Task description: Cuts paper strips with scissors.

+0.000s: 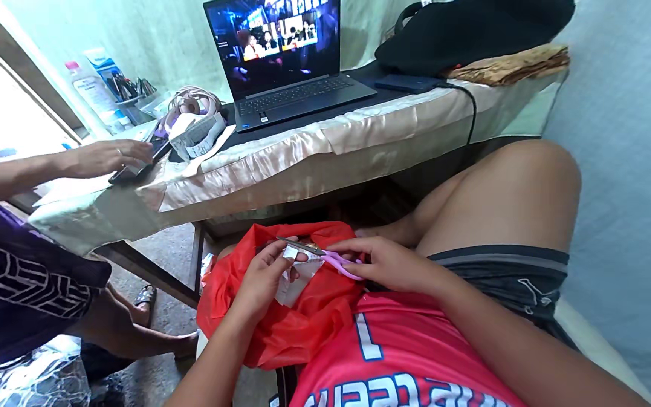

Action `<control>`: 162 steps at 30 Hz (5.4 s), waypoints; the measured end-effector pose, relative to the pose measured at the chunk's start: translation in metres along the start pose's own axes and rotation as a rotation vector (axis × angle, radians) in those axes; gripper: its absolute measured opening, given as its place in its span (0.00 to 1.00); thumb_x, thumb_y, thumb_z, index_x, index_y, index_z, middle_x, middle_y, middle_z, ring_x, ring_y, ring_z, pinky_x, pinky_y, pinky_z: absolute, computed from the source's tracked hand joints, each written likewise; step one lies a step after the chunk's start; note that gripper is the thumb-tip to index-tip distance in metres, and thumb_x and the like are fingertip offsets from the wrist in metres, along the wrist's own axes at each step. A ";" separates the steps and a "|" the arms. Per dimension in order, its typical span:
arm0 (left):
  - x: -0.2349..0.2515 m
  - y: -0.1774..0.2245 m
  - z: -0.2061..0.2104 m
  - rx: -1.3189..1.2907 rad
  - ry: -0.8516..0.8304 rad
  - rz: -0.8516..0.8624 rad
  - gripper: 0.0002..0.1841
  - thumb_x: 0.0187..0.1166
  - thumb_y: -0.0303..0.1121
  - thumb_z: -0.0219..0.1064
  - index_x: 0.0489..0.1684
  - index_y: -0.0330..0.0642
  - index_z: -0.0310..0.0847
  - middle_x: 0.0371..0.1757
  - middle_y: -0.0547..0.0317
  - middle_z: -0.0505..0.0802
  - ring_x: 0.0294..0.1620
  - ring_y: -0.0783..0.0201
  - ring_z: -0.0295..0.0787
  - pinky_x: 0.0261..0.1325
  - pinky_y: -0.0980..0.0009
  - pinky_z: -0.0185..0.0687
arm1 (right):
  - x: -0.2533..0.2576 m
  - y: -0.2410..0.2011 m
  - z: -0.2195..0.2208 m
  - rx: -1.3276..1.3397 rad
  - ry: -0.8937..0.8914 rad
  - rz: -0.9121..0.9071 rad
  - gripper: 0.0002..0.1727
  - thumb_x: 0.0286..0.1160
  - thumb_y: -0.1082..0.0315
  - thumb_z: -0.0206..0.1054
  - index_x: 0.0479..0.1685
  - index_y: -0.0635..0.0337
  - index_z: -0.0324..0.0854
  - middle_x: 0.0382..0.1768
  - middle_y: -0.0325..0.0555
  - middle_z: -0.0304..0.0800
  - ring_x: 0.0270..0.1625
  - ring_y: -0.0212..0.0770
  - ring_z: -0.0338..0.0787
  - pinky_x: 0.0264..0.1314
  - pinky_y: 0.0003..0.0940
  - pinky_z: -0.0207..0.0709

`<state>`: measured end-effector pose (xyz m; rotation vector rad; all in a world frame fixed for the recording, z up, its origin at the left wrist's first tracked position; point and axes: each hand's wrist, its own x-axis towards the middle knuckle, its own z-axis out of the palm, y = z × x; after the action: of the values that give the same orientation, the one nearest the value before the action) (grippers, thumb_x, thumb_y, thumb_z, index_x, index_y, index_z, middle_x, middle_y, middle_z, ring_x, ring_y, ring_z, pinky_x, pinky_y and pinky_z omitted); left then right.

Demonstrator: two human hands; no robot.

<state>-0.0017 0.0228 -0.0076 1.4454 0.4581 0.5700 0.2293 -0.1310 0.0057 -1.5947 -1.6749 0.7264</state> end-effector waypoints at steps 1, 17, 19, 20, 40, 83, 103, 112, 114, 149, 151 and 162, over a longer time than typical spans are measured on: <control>0.000 0.000 0.000 -0.001 -0.005 0.000 0.22 0.86 0.23 0.52 0.77 0.29 0.72 0.54 0.45 0.93 0.35 0.62 0.88 0.39 0.70 0.85 | 0.000 -0.001 0.000 0.001 0.001 -0.001 0.21 0.83 0.58 0.66 0.73 0.47 0.83 0.56 0.36 0.92 0.54 0.26 0.89 0.61 0.27 0.83; 0.000 0.000 0.000 0.010 0.005 0.020 0.19 0.84 0.21 0.54 0.72 0.29 0.76 0.53 0.45 0.94 0.38 0.60 0.90 0.43 0.67 0.88 | 0.000 -0.003 0.001 0.030 0.005 -0.030 0.20 0.84 0.58 0.66 0.73 0.47 0.83 0.54 0.36 0.93 0.53 0.26 0.90 0.60 0.26 0.83; -0.001 0.002 0.000 0.017 0.016 0.010 0.17 0.85 0.23 0.55 0.69 0.31 0.79 0.54 0.46 0.94 0.38 0.60 0.92 0.41 0.67 0.89 | 0.001 -0.005 0.001 0.035 0.014 -0.018 0.21 0.84 0.58 0.66 0.74 0.48 0.83 0.52 0.36 0.93 0.51 0.26 0.90 0.58 0.26 0.85; -0.002 0.003 0.001 0.016 0.021 0.000 0.17 0.86 0.23 0.56 0.69 0.31 0.80 0.56 0.46 0.94 0.39 0.60 0.92 0.41 0.67 0.89 | 0.001 -0.005 0.001 0.041 0.022 -0.008 0.21 0.84 0.58 0.66 0.75 0.48 0.82 0.51 0.36 0.93 0.50 0.26 0.91 0.57 0.26 0.85; -0.002 0.004 0.001 -0.048 0.115 0.054 0.14 0.91 0.31 0.55 0.56 0.31 0.85 0.45 0.47 0.95 0.31 0.64 0.88 0.35 0.70 0.86 | 0.002 -0.004 0.008 0.190 0.048 0.039 0.22 0.84 0.59 0.67 0.75 0.52 0.80 0.57 0.36 0.93 0.54 0.28 0.92 0.61 0.26 0.86; -0.001 0.010 0.007 -0.327 0.173 -0.108 0.15 0.92 0.32 0.54 0.57 0.30 0.84 0.49 0.44 0.94 0.44 0.57 0.94 0.52 0.61 0.92 | -0.001 -0.005 0.014 0.167 -0.077 0.030 0.26 0.83 0.58 0.67 0.79 0.49 0.76 0.63 0.40 0.88 0.58 0.29 0.90 0.62 0.29 0.85; -0.003 0.012 -0.001 -0.215 0.086 -0.069 0.15 0.92 0.30 0.52 0.56 0.29 0.84 0.52 0.43 0.95 0.37 0.62 0.93 0.46 0.67 0.91 | -0.003 -0.004 0.005 0.228 -0.123 0.001 0.22 0.86 0.61 0.65 0.76 0.53 0.80 0.54 0.38 0.93 0.51 0.26 0.91 0.59 0.24 0.85; -0.003 0.012 0.000 -0.218 0.093 -0.061 0.15 0.92 0.30 0.52 0.57 0.29 0.84 0.52 0.43 0.95 0.37 0.62 0.93 0.45 0.67 0.91 | -0.002 -0.002 0.007 0.189 -0.103 0.027 0.20 0.88 0.64 0.62 0.75 0.53 0.81 0.50 0.38 0.93 0.47 0.27 0.91 0.55 0.25 0.85; -0.003 0.011 -0.001 -0.213 0.086 -0.059 0.15 0.92 0.30 0.52 0.57 0.29 0.84 0.53 0.43 0.95 0.37 0.62 0.93 0.45 0.67 0.91 | -0.002 -0.002 0.007 0.192 -0.112 0.029 0.20 0.87 0.64 0.62 0.75 0.53 0.81 0.50 0.38 0.93 0.47 0.27 0.91 0.55 0.25 0.85; -0.003 0.010 0.001 -0.214 0.102 -0.049 0.15 0.92 0.30 0.54 0.54 0.29 0.85 0.50 0.44 0.94 0.36 0.62 0.92 0.45 0.67 0.91 | -0.002 -0.004 0.006 0.128 -0.089 -0.011 0.21 0.86 0.62 0.64 0.76 0.51 0.81 0.56 0.38 0.93 0.53 0.25 0.90 0.61 0.24 0.83; -0.003 0.010 0.002 -0.214 0.102 -0.047 0.15 0.92 0.30 0.54 0.54 0.30 0.85 0.50 0.44 0.94 0.36 0.62 0.92 0.45 0.67 0.91 | -0.002 -0.005 0.005 0.112 -0.088 0.001 0.21 0.87 0.62 0.63 0.76 0.51 0.81 0.56 0.37 0.92 0.53 0.25 0.90 0.60 0.24 0.83; -0.003 0.009 0.001 -0.206 0.100 -0.034 0.15 0.92 0.31 0.54 0.54 0.30 0.86 0.48 0.44 0.94 0.35 0.62 0.92 0.44 0.67 0.91 | -0.001 -0.004 0.006 0.161 -0.090 -0.047 0.22 0.85 0.61 0.65 0.75 0.54 0.81 0.58 0.38 0.92 0.54 0.25 0.90 0.61 0.24 0.84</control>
<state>-0.0039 0.0202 0.0017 1.2145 0.4876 0.6449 0.2219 -0.1321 0.0046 -1.4246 -1.6669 0.8975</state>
